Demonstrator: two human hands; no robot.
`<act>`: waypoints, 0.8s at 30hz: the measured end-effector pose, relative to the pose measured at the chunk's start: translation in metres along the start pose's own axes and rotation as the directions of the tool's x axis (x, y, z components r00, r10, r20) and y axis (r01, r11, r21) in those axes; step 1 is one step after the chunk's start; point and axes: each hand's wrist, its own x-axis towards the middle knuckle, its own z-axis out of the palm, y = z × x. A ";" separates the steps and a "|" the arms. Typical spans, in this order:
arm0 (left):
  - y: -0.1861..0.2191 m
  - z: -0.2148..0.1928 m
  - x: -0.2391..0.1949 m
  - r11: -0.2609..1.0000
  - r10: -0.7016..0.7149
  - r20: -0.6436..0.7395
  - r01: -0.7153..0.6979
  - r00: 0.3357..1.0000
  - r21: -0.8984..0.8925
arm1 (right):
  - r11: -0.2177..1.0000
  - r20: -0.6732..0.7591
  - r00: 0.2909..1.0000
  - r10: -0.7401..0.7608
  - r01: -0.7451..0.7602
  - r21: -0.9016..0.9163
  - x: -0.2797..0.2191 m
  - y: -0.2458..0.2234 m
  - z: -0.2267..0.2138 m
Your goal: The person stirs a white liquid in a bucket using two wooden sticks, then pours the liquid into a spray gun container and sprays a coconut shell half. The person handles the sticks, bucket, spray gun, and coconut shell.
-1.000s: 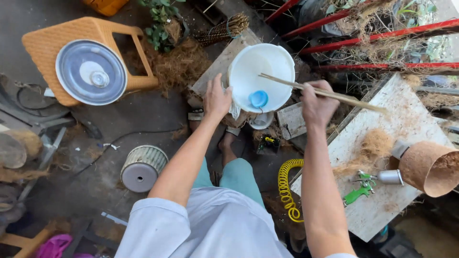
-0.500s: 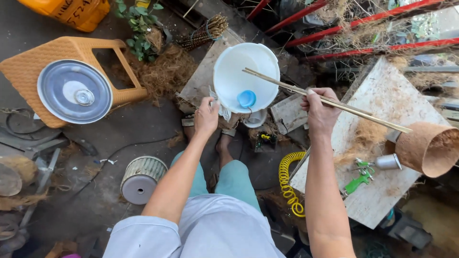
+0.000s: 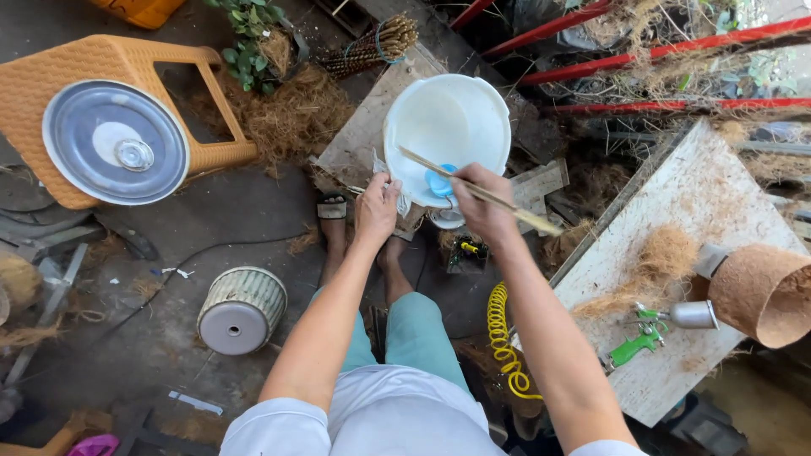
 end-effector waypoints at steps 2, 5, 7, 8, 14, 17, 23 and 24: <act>-0.002 0.001 0.000 1.000 0.005 0.003 -0.005 1.000 0.000 | 0.997 0.001 0.999 -0.046 0.046 -0.069 0.013 0.011 -0.026; -0.001 -0.002 -0.001 1.000 0.011 0.020 -0.011 1.000 0.007 | 0.987 -0.070 0.992 -0.107 0.098 -0.124 0.038 0.035 -0.047; 0.000 -0.004 0.001 1.000 0.016 0.033 -0.016 0.999 0.014 | 0.988 -0.146 0.981 -0.125 0.109 -0.113 0.053 0.038 -0.043; -0.002 -0.003 0.002 1.000 0.019 0.037 -0.020 0.999 0.014 | 0.984 -0.167 0.974 -0.155 0.138 -0.109 0.059 0.033 -0.036; -0.003 -0.001 0.004 0.999 -0.044 0.057 0.045 0.997 -0.006 | 0.990 0.047 0.993 -0.106 0.110 -0.090 0.044 -0.005 -0.005; 0.004 -0.001 0.002 0.999 -0.053 0.055 0.054 0.997 -0.011 | 0.988 0.185 0.981 -0.055 0.080 -0.131 0.045 -0.018 -0.023; 0.003 -0.001 -0.002 0.998 -0.064 0.055 0.064 0.996 -0.008 | 0.936 0.141 0.938 -0.317 0.333 -0.114 0.084 0.012 -0.042; 0.001 0.001 0.000 0.997 -0.073 0.056 0.074 0.996 -0.009 | 0.940 0.093 0.949 -0.302 0.313 -0.133 0.087 0.007 -0.048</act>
